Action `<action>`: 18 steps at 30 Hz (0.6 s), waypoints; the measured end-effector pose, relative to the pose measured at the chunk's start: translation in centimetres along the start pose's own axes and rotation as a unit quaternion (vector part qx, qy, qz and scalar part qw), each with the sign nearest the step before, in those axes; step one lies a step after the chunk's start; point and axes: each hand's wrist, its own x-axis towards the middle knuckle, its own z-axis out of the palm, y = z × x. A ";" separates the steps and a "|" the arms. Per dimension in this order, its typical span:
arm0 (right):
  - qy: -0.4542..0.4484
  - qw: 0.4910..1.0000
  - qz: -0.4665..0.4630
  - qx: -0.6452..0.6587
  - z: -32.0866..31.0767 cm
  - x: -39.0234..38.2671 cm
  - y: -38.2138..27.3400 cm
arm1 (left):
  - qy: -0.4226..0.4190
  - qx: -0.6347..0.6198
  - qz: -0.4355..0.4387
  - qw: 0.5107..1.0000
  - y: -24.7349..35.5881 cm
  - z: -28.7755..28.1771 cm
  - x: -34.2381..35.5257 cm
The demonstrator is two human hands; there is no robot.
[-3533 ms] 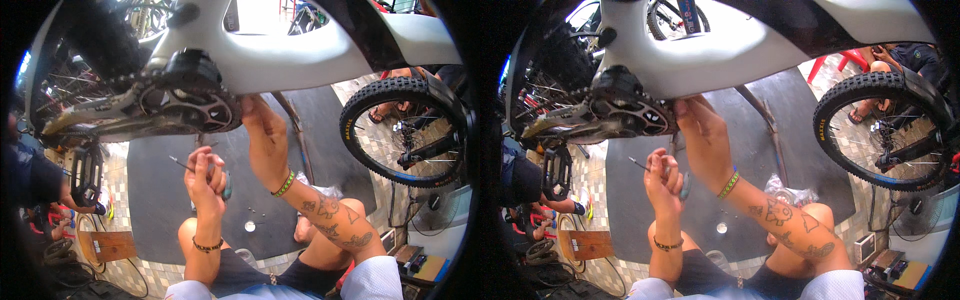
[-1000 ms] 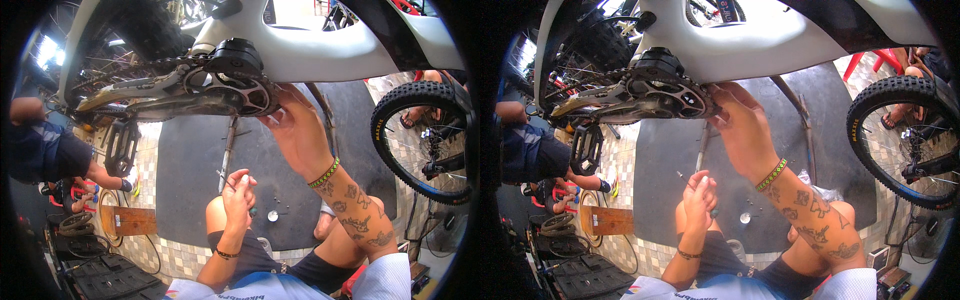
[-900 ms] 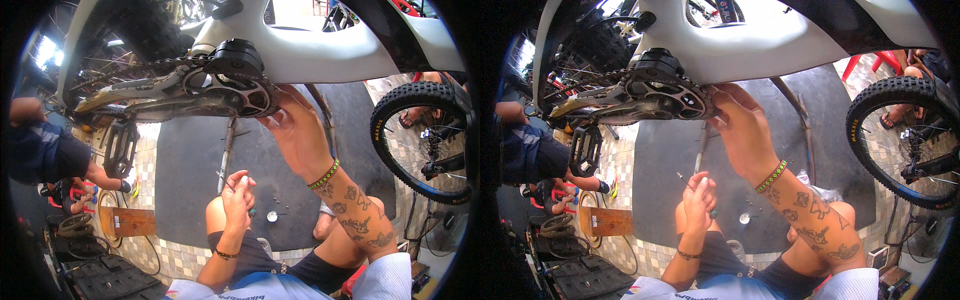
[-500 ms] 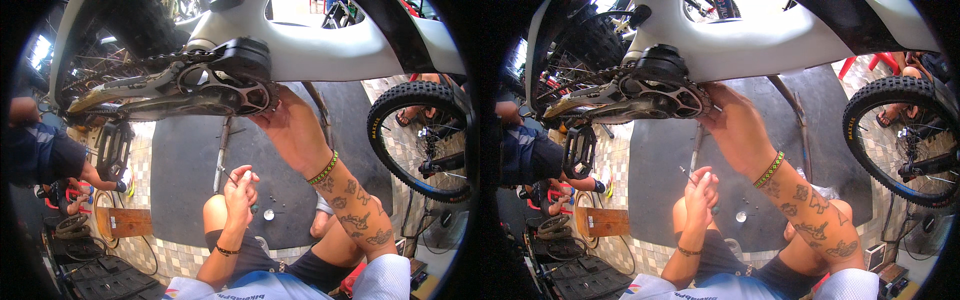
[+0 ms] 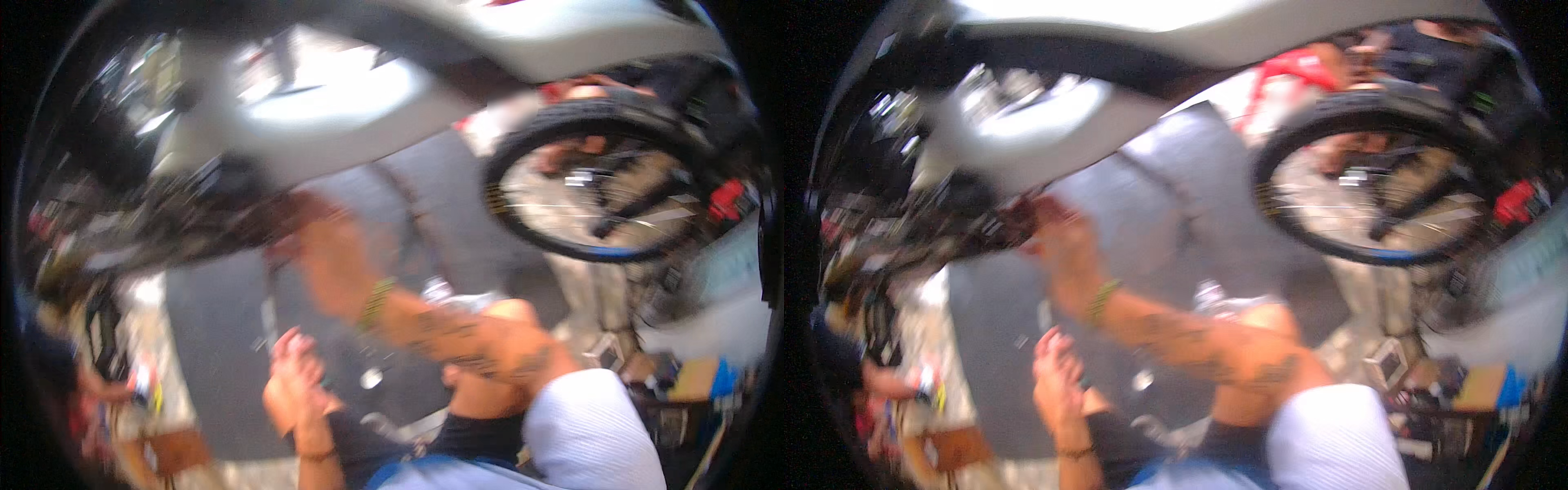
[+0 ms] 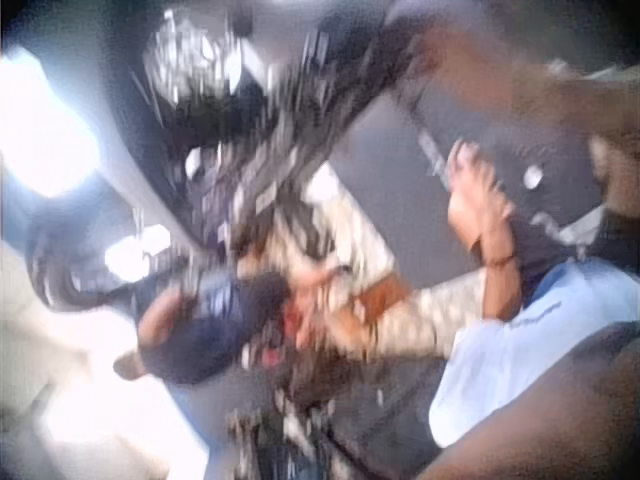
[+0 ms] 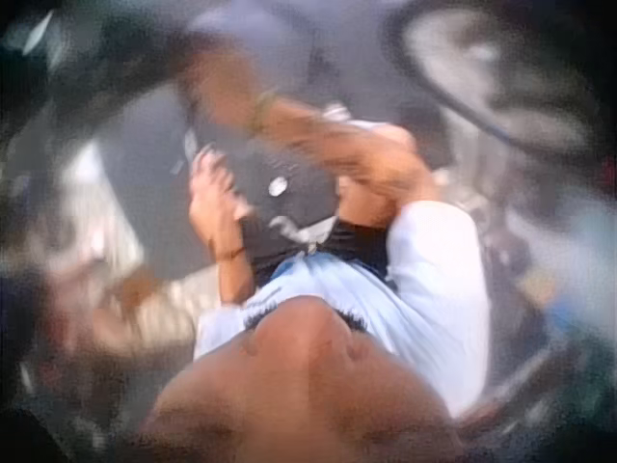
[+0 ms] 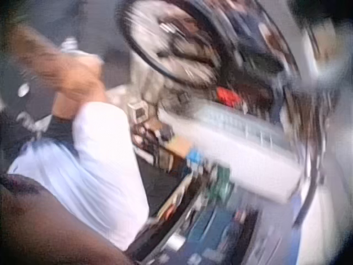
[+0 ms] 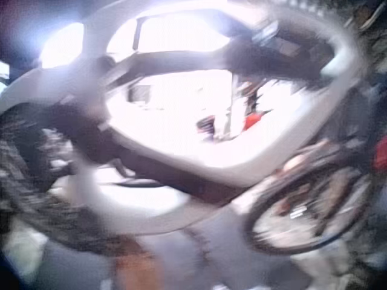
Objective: The person sits on the floor and uses a screwdriver to adjust the bicycle crankset. They then stand and search through a drawer and a parts tray, handling small components and tools.
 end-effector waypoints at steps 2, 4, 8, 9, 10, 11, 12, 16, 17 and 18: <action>0.072 0.990 0.095 0.070 2.8 1.2 0.8 | 0.017 -0.011 0.000 1.000 -1.7 -3.1 1.8; 0.121 0.971 0.151 0.142 1.4 3.3 2.0 | -0.026 -0.030 0.001 0.999 -3.2 -3.5 3.0; 0.155 0.976 0.118 0.101 -0.6 5.7 4.5 | -0.039 0.115 0.050 0.991 -4.9 -2.9 3.4; 0.145 0.982 0.098 0.071 -1.9 6.9 4.7 | -0.043 0.177 0.074 0.981 -5.8 -1.7 3.3; 0.149 0.984 0.093 0.012 -4.4 6.8 4.7 | -0.126 0.208 0.039 0.969 -7.4 -1.1 -1.5; 0.103 0.991 0.081 -0.034 -4.2 7.4 5.0 | -0.117 0.226 0.120 0.960 -8.5 -0.4 -2.0; 0.104 0.980 0.100 -0.138 -6.6 5.8 4.8 | -0.165 0.227 0.189 0.941 -7.5 2.1 -6.0; 0.015 0.900 0.113 -0.422 -11.4 -3.6 1.9 | -0.198 0.301 0.033 0.932 -3.4 4.8 -13.9; 0.030 0.873 0.124 -0.471 -10.5 -6.5 1.1 | -0.186 0.284 0.097 0.935 -1.5 5.8 -15.9; 0.070 0.880 0.137 -0.449 -9.4 -8.7 -0.9 | -0.233 0.305 0.090 0.919 0.9 7.1 -16.3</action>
